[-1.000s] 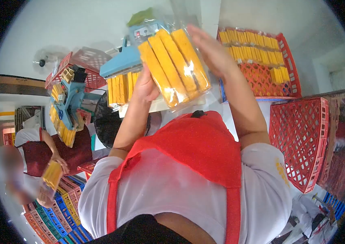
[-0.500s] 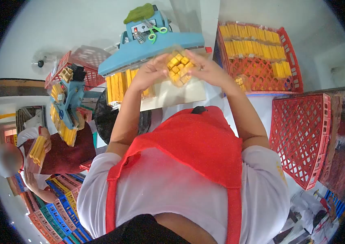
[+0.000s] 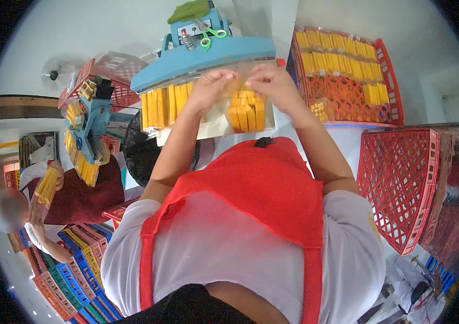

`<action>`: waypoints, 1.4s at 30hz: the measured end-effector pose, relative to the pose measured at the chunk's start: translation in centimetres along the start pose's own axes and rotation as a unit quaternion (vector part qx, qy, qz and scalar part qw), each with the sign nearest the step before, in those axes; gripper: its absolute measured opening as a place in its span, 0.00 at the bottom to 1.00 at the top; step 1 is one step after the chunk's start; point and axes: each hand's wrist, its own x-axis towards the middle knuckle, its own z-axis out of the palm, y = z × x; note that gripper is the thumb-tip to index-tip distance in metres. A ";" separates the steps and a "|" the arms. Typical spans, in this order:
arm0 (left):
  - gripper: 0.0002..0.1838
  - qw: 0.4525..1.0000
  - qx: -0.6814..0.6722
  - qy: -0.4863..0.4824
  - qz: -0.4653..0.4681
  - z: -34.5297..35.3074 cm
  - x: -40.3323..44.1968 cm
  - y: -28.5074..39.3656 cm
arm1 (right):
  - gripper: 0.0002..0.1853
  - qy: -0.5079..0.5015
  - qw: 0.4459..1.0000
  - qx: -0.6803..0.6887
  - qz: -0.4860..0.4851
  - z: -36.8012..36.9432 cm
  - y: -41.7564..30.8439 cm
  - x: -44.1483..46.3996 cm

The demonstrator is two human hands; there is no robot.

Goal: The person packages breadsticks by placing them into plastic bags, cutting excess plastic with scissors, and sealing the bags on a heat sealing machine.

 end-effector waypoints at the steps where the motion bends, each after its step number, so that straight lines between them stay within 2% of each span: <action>1: 0.09 1.000 -0.012 -0.011 0.001 0.3 -0.3 0.1 | 0.09 0.015 0.999 0.030 -0.016 0.1 0.3 0.3; 5: 0.09 0.998 -0.041 -0.042 -0.039 -0.1 -0.7 -1.1 | 0.07 -0.008 0.995 0.103 0.015 0.0 0.7 -0.6; 7: 0.09 0.996 -0.064 -0.058 -0.038 -0.1 -0.5 -1.0 | 0.05 -0.050 0.985 0.166 0.012 -0.1 1.2 -0.1; 9: 0.09 0.994 -0.104 0.008 -0.028 0.0 -0.8 -0.7 | 0.04 -0.039 0.985 0.170 -0.011 -0.5 1.4 -0.1; 12: 0.09 0.995 -0.095 0.038 -0.019 0.3 -1.4 -0.8 | 0.03 -0.017 0.983 0.181 -0.019 -0.4 1.4 -0.5; 13: 0.09 0.995 -0.096 0.037 -0.020 0.7 -1.4 -1.1 | 0.04 -0.007 0.982 0.187 -0.005 -0.2 1.4 -0.6; 15: 0.09 0.994 -0.093 -0.050 0.005 1.5 -1.6 -1.6 | 0.03 -0.002 0.988 0.149 -0.030 0.3 1.0 -1.0; 16: 0.09 0.994 -0.092 -0.050 0.006 1.5 -1.7 -1.6 | 0.03 0.003 0.992 0.111 -0.057 0.4 0.9 -0.9; 18: 0.09 0.989 -0.143 0.024 0.025 1.4 -1.6 -1.2 | 0.02 0.001 0.991 0.119 -0.064 0.2 1.0 -0.7; 19: 0.09 0.989 -0.143 0.023 0.027 1.1 -1.5 -1.2 | 0.03 0.000 0.990 0.126 -0.067 0.0 1.2 -0.7; 21: 0.09 0.991 -0.118 -0.069 0.002 0.5 -1.5 -1.1 | 0.03 -0.018 0.991 0.129 -0.045 0.0 1.3 -0.8; 23: 0.09 0.993 -0.105 -0.051 0.006 0.7 -1.8 -0.9 | 0.03 -0.037 0.990 0.132 -0.024 0.1 1.1 -1.0; 25: 0.09 0.995 -0.090 -0.033 0.012 0.7 -2.3 -0.1 | 0.04 -0.014 0.991 0.124 -0.042 0.3 0.2 -1.8; 27: 0.09 0.978 -0.194 -0.062 0.042 0.6 -3.3 0.9 | 0.03 -0.007 0.990 0.139 -0.029 0.6 -1.7 -2.5; 28: 0.09 0.978 -0.197 -0.061 0.037 1.0 -3.1 1.2 | 0.02 0.001 0.988 0.153 -0.011 0.9 -2.5 -2.9; 29: 0.10 0.976 -0.214 -0.026 0.038 1.5 -2.5 1.4 | 0.02 0.052 0.983 0.174 0.015 1.3 -2.7 -2.5; 30: 0.11 0.972 -0.229 0.009 0.043 1.6 -1.7 1.4 | 0.02 0.052 0.983 0.174 0.017 1.4 -2.1 -1.8; 31: 0.15 0.968 -0.252 -0.014 0.015 1.4 -1.0 1.3 | 0.03 0.104 0.967 0.234 0.003 1.6 -1.0 -0.7; 32: 0.15 0.968 -0.251 -0.014 0.016 1.5 -1.0 0.7 | 0.04 0.156 0.943 0.293 -0.013 1.7 0.3 0.1; 34: 0.20 0.993 -0.092 -0.017 0.073 2.1 -0.5 -0.2 | 0.07 0.142 0.936 0.320 -0.021 1.3 1.4 0.8; 36: 0.24 0.991 -0.107 -0.024 0.079 2.3 -0.4 -1.1 | 0.10 0.108 0.927 0.359 -0.025 1.0 1.8 0.4; 38: 0.26 0.993 -0.104 0.054 0.033 2.1 0.1 -1.6 | 0.12 0.081 0.924 0.373 -0.012 0.0 1.0 -0.1; 39: 0.26 0.992 -0.105 0.053 0.033 2.1 0.1 -1.5 | 0.14 0.051 0.922 0.385 -0.006 -0.7 0.5 -0.2; 40: 0.26 0.991 -0.119 0.046 0.038 2.1 0.0 -1.5 | 0.14 0.052 0.922 0.383 -0.007 -1.2 0.9 -0.2; 42: 0.26 0.990 -0.132 0.040 0.042 2.2 -0.2 -1.3 | 0.14 0.043 0.984 0.172 -0.035 -1.9 2.3 0.4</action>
